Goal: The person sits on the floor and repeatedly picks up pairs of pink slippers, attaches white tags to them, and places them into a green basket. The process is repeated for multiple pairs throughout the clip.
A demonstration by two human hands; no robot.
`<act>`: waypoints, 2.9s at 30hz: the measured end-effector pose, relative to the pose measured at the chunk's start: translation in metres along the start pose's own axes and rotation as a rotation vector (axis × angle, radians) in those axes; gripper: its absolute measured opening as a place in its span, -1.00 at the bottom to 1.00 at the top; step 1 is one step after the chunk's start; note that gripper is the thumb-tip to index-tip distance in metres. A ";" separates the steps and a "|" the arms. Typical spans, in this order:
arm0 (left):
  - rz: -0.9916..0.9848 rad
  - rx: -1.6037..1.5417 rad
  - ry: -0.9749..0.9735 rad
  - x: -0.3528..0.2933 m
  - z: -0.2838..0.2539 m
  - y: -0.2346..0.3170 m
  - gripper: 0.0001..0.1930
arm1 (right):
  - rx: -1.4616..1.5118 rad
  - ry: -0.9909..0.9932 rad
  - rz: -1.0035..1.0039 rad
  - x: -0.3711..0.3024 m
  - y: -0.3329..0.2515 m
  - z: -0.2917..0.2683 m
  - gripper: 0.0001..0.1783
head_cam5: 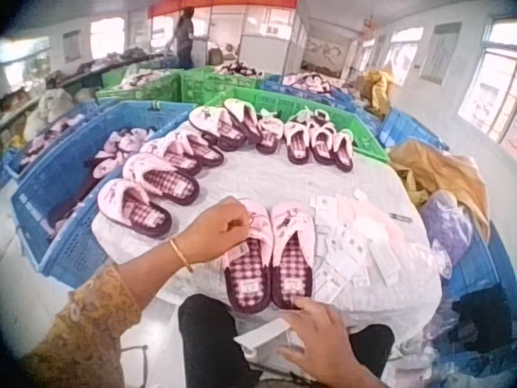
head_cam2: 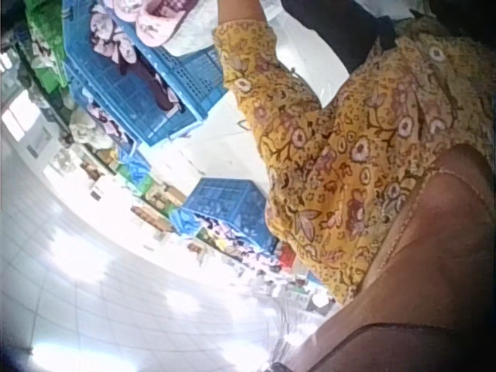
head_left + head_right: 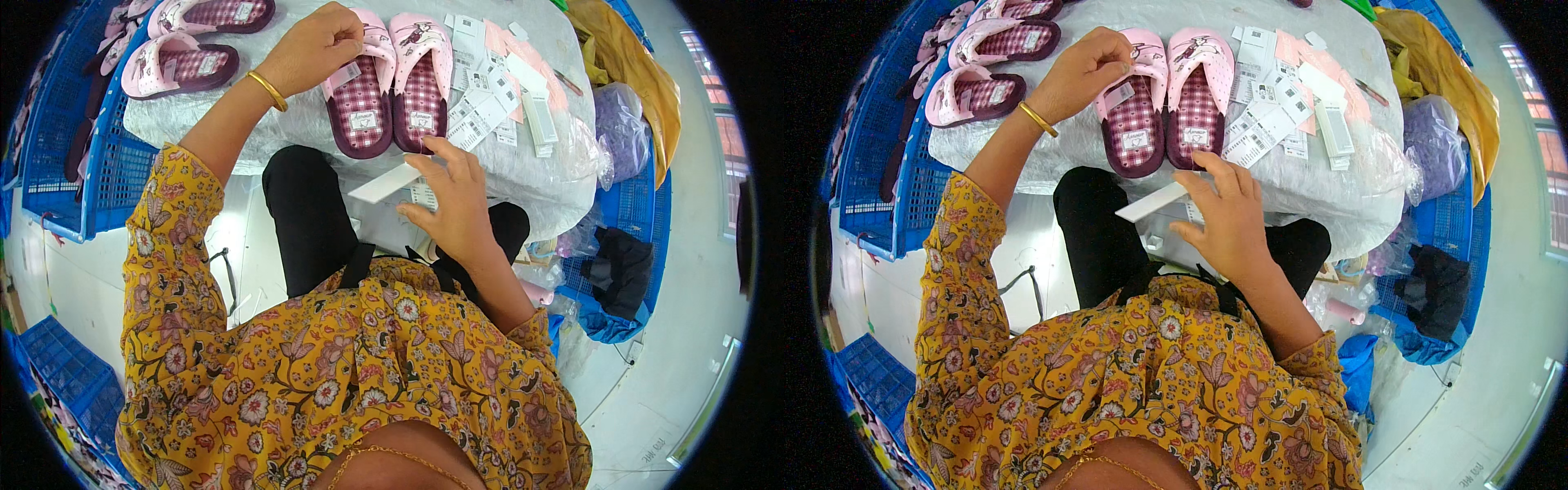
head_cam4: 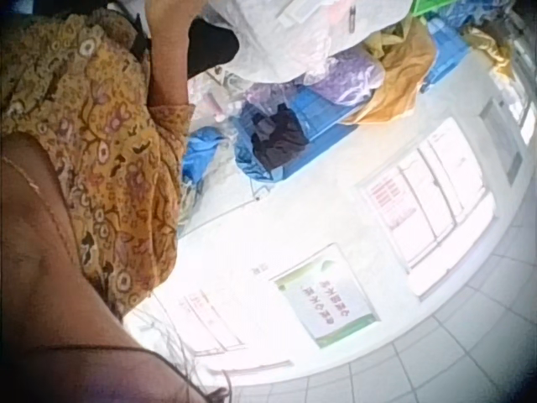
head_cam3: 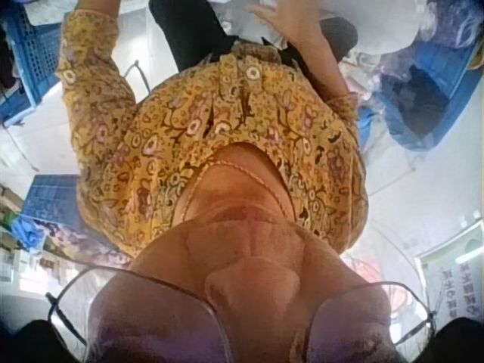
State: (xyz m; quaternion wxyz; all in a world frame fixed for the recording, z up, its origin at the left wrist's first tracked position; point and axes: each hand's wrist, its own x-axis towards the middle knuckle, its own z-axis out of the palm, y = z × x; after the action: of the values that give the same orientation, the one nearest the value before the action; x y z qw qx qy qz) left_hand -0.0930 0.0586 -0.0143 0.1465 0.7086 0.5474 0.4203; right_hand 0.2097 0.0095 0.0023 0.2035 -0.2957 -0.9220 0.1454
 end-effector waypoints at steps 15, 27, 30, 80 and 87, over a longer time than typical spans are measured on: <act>0.050 0.060 0.167 0.003 0.020 0.053 -0.92 | 1.354 0.190 0.860 0.035 0.029 0.002 -0.68; -0.228 -0.526 -0.355 0.016 0.006 0.037 -0.91 | 0.614 0.274 0.493 0.042 0.034 0.019 -0.72; -0.150 -0.438 -0.632 0.018 -0.006 0.036 -0.93 | 0.668 0.118 0.400 0.041 0.037 0.014 -0.80; -0.249 -0.681 -0.251 -0.001 0.027 0.051 -0.83 | 0.600 0.116 0.167 0.088 0.047 0.006 -0.89; -0.215 -0.612 -0.228 0.002 0.029 0.047 -0.87 | 0.618 0.137 0.173 0.086 0.047 0.009 -0.89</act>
State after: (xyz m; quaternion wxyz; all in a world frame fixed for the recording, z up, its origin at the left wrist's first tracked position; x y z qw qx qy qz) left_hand -0.0403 0.0513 0.0003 0.4560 0.6127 0.4475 0.4651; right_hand 0.1648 0.0971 0.0006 0.3318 -0.3062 -0.7900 0.4148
